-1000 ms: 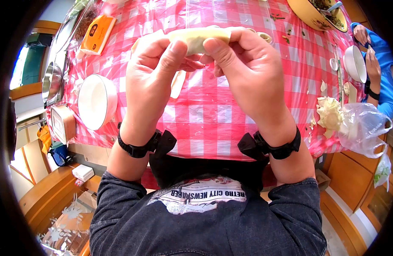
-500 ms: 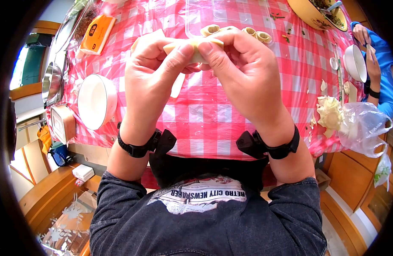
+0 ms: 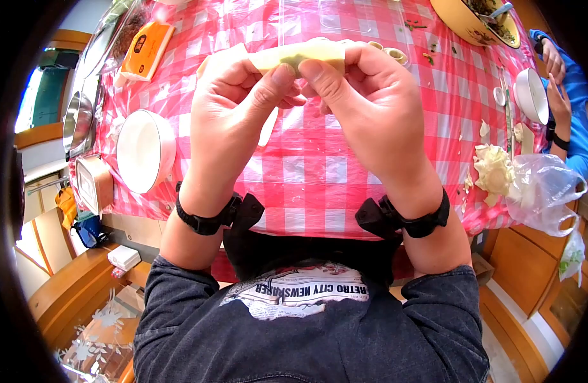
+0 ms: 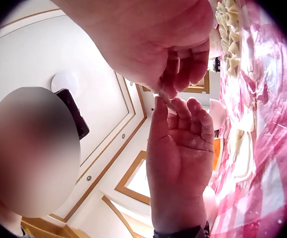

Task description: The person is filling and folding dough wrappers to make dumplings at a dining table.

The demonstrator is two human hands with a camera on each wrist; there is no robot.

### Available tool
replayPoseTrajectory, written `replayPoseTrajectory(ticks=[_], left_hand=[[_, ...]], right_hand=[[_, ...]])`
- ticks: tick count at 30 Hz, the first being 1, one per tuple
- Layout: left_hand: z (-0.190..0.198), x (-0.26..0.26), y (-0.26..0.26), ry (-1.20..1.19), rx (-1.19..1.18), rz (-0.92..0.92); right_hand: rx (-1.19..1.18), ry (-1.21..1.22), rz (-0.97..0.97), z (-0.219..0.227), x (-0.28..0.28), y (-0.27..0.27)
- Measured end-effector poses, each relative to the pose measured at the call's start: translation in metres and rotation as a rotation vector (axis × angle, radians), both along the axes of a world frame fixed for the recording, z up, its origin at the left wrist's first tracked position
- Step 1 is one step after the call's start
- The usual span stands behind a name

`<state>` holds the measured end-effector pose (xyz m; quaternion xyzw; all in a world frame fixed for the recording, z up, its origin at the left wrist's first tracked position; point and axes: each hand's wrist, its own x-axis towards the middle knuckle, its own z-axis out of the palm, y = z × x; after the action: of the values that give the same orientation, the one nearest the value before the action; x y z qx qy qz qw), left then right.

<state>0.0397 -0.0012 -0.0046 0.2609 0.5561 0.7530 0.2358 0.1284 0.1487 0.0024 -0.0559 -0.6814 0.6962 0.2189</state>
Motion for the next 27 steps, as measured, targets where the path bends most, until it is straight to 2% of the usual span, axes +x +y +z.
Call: replayPoseTrajectory(ticks=[3, 6, 11, 14, 27], left_hand=[[-0.0022, -0.0007, 0.0005, 0.001, -0.014, 0.0], [-0.0009, -0.0005, 0.001, -0.02, 0.019, -0.008], [-0.0024, 0.0, 0.0007, 0.009, -0.035, 0.001], [-0.0039, -0.0028, 0.0004, -0.042, 0.034, 0.008], [-0.0003, 0.0008, 0.0008, -0.028, -0.008, -0.003]], right_hand=[[-0.033, -0.033, -0.006, 0.0034, 0.0004, -0.0004], [0.035, -0.086, -0.002, -0.0015, 0.0001, 0.0026], [-0.063, -0.08, 0.026, -0.0001, 0.0002, 0.0044], [-0.028, -0.115, 0.012, 0.0021, 0.0, 0.0004], [-0.011, -0.073, 0.021, 0.001, 0.0011, 0.0027]])
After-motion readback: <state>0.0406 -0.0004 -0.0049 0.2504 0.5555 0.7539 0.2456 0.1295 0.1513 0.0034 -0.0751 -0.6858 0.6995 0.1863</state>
